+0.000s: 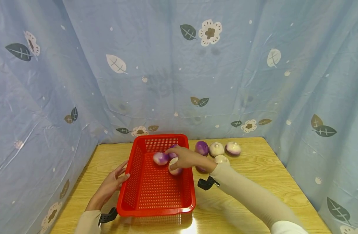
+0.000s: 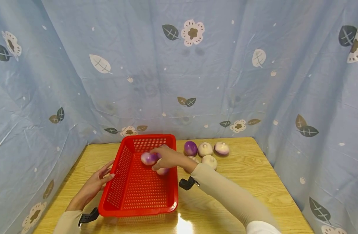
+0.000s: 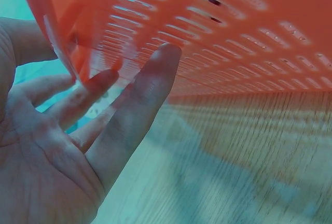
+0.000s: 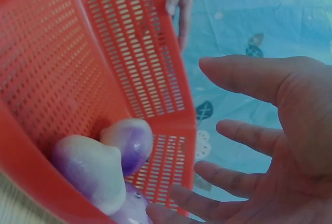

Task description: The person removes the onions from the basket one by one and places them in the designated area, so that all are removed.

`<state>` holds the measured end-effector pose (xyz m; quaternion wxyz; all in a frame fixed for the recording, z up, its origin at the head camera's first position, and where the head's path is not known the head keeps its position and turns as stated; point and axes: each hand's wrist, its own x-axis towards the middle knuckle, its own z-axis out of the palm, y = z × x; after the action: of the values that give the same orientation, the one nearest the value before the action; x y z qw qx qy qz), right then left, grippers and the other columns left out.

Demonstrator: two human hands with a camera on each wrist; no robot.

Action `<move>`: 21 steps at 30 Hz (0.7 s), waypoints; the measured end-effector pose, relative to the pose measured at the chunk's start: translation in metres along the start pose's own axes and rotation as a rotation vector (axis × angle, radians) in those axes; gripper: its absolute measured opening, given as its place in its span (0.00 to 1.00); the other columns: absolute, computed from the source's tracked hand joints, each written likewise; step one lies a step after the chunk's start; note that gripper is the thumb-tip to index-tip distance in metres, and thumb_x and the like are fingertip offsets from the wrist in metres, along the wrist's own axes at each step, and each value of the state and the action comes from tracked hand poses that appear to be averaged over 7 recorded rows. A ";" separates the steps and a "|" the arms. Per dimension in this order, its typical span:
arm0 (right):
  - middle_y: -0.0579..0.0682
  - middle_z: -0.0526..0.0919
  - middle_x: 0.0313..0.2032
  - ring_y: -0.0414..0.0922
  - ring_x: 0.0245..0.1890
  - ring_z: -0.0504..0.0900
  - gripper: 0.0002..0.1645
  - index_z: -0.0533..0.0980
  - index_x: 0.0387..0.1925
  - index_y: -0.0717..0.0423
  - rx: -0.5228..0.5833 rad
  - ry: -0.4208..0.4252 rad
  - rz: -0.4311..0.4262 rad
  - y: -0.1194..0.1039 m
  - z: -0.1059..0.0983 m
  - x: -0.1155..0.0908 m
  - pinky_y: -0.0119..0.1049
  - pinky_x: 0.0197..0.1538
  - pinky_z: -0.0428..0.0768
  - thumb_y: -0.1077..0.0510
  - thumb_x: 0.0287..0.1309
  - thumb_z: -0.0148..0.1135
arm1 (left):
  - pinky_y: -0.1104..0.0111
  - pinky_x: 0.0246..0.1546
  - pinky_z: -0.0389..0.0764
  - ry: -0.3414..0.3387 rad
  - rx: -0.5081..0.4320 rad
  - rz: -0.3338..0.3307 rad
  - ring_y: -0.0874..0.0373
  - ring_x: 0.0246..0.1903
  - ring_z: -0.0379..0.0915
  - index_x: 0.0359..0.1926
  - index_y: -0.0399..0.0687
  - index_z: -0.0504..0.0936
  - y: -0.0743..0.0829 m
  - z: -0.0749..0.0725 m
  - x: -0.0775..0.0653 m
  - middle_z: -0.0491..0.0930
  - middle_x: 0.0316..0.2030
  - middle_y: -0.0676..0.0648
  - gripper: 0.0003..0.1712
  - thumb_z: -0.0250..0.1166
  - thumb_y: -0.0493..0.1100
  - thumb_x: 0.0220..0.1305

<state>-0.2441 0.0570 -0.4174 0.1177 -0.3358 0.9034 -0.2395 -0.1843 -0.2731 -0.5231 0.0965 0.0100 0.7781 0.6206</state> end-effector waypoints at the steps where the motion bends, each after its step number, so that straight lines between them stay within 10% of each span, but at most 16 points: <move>1: 0.47 0.72 0.54 0.43 0.52 0.73 0.34 0.71 0.58 0.42 0.002 -0.006 0.009 0.000 0.001 0.002 0.41 0.57 0.72 0.50 0.46 0.69 | 0.54 0.39 0.83 -0.001 0.002 0.001 0.44 0.52 0.76 0.71 0.72 0.50 0.000 0.000 0.000 0.53 0.71 0.41 0.39 0.59 0.50 0.64; 21: 0.51 0.76 0.57 0.47 0.58 0.74 0.40 0.70 0.61 0.49 -0.067 -0.071 0.170 -0.004 0.023 0.040 0.42 0.61 0.71 0.45 0.44 0.72 | 0.54 0.39 0.83 -0.014 -0.014 0.016 0.45 0.50 0.77 0.71 0.70 0.49 -0.003 -0.002 0.001 0.53 0.70 0.40 0.39 0.59 0.49 0.64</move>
<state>-0.2635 0.0197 -0.4369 0.1584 -0.2699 0.9314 -0.1860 -0.1854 -0.2756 -0.5261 0.0972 0.0198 0.7728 0.6268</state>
